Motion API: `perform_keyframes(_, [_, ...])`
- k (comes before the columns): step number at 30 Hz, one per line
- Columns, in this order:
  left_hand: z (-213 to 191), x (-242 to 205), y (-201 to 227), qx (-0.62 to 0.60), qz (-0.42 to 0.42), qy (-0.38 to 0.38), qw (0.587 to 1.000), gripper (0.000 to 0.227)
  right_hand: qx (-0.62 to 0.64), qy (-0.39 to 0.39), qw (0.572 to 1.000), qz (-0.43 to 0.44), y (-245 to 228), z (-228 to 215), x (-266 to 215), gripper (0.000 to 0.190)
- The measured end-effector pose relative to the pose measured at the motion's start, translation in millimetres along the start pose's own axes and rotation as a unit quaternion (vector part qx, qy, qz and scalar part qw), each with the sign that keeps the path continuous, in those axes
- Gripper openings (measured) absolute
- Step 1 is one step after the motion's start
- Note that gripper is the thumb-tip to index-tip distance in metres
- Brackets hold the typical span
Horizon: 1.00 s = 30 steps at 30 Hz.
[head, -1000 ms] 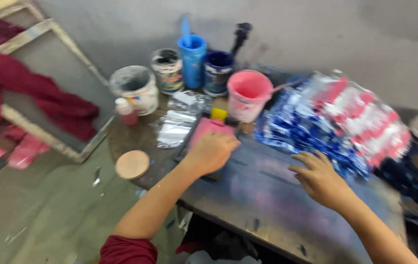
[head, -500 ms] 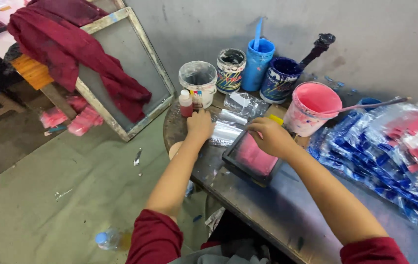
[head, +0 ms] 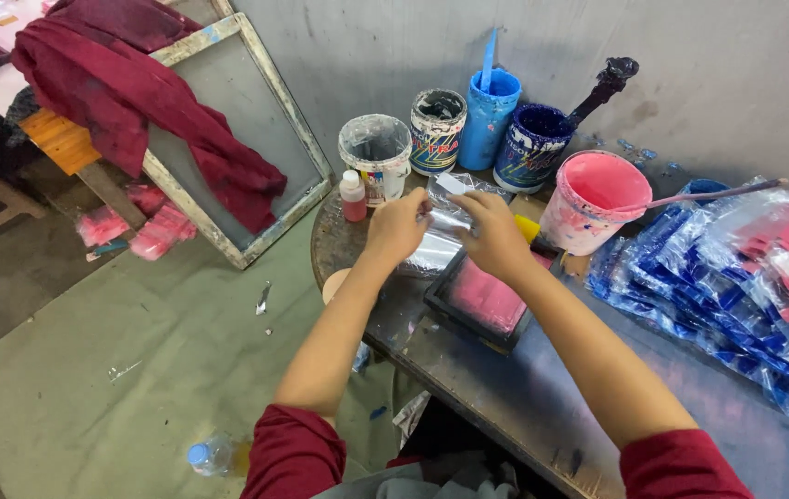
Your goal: The person wipes a table surface with a cloth, then picks up a pink bucket and stirs the pink paint inside with a brush. They pour some paint into a rectangular tray and continue stirring the paint in the bucket.
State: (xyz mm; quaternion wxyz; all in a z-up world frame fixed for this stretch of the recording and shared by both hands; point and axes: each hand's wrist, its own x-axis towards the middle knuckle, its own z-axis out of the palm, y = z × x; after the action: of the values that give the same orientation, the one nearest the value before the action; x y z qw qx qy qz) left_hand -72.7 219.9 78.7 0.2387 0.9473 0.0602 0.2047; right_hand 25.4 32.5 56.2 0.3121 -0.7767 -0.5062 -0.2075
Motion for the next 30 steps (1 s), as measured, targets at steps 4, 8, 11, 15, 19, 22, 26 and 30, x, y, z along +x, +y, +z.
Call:
perform_keyframes(4, [-10.4,-7.6,18.2,-0.032,0.031,0.013,0.999,0.028,-0.125,-0.089,0.985,0.075,-19.4,7.0,13.1,0.059])
perform_keyframes(8, [-16.6,-10.3,18.3,-0.044,0.057,0.020,0.997,0.043,-0.173,-0.009,0.984,0.042,0.5,24.9,14.1,0.014])
perform_keyframes(11, [-0.6,-5.9,1.3,-0.046,0.053,-0.010,0.997,0.041,-0.160,0.046,0.986,0.031,-2.6,16.8,14.4,0.010])
perform_keyframes(15, [35.6,3.6,-29.1,-0.005,0.050,-0.010,0.999,0.021,-0.083,0.093,0.992,-0.001,-26.0,-14.9,14.2,0.018])
perform_keyframes(19, [34.6,4.7,-31.1,-0.008,0.037,-0.008,0.999,0.016,-0.053,0.124,0.991,-0.020,-31.0,-37.1,9.8,0.023])
perform_keyframes(22, [37.3,10.0,-37.4,0.006,0.021,-0.001,1.000,0.017,-0.040,0.134,0.989,-0.046,-31.5,-57.7,5.8,0.025])
perform_keyframes(26, [31.0,12.5,-33.8,0.007,0.008,0.014,1.000,0.017,-0.024,0.152,0.986,-0.057,-36.0,-88.7,-1.0,0.028])
perform_keyframes(30, [30.3,17.4,-36.3,-0.021,0.007,0.034,0.999,0.015,-0.028,0.199,0.979,-0.031,-23.1,-117.6,-22.3,0.026])
